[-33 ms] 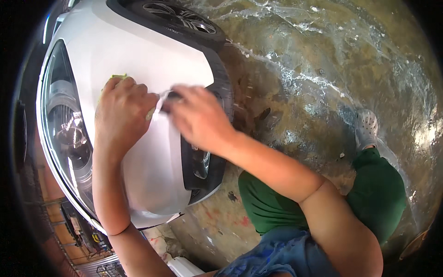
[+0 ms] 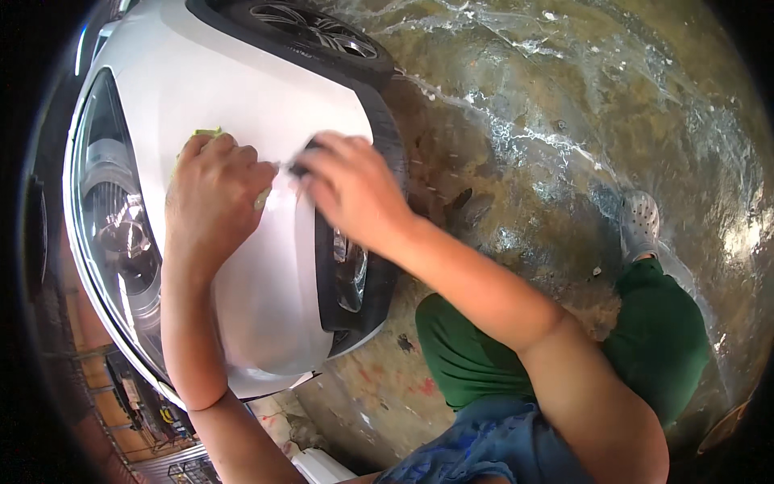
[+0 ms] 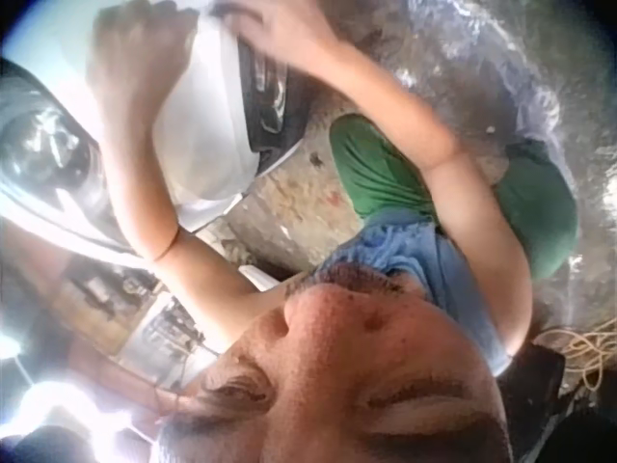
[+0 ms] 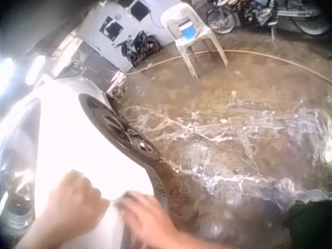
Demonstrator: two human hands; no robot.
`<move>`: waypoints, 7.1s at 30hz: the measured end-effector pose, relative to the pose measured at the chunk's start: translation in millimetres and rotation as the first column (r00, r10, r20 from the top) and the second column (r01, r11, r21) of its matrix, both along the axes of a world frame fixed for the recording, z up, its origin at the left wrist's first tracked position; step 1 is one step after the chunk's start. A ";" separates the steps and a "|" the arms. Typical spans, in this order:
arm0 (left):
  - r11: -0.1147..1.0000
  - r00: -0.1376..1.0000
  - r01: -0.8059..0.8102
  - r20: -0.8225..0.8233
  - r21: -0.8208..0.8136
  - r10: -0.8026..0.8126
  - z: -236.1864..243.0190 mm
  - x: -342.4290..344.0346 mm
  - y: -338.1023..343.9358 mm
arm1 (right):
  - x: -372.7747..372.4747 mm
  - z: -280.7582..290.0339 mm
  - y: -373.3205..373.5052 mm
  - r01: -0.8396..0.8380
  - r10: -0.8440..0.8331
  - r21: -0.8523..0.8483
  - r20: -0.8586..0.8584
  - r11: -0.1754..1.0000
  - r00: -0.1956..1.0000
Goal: The person rubs a small block of sandpaper over a specific area of a white car's front bumper while holding a green cloth.
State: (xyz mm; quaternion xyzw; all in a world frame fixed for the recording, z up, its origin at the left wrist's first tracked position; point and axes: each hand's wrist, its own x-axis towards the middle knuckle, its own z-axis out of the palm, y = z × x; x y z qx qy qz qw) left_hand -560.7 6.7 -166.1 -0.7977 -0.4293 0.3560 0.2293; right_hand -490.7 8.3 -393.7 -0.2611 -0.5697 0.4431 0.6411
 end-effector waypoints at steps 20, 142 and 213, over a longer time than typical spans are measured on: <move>1.000 1.000 -0.016 0.021 0.027 0.015 7.5 0.4 2.6 | -16.4 15.6 -38.3 -0.062 0.044 -0.117 -0.145 0.991 0.988; 0.991 1.000 -0.015 0.001 0.132 0.015 6.9 13.1 -0.1 | -34.0 -17.7 -0.6 -0.016 -0.014 -0.121 -0.242 0.993 0.970; 0.996 0.998 -0.062 0.035 0.063 0.060 0.2 5.0 0.1 | -26.4 5.8 -19.6 -0.120 0.027 -0.290 -0.305 0.950 0.952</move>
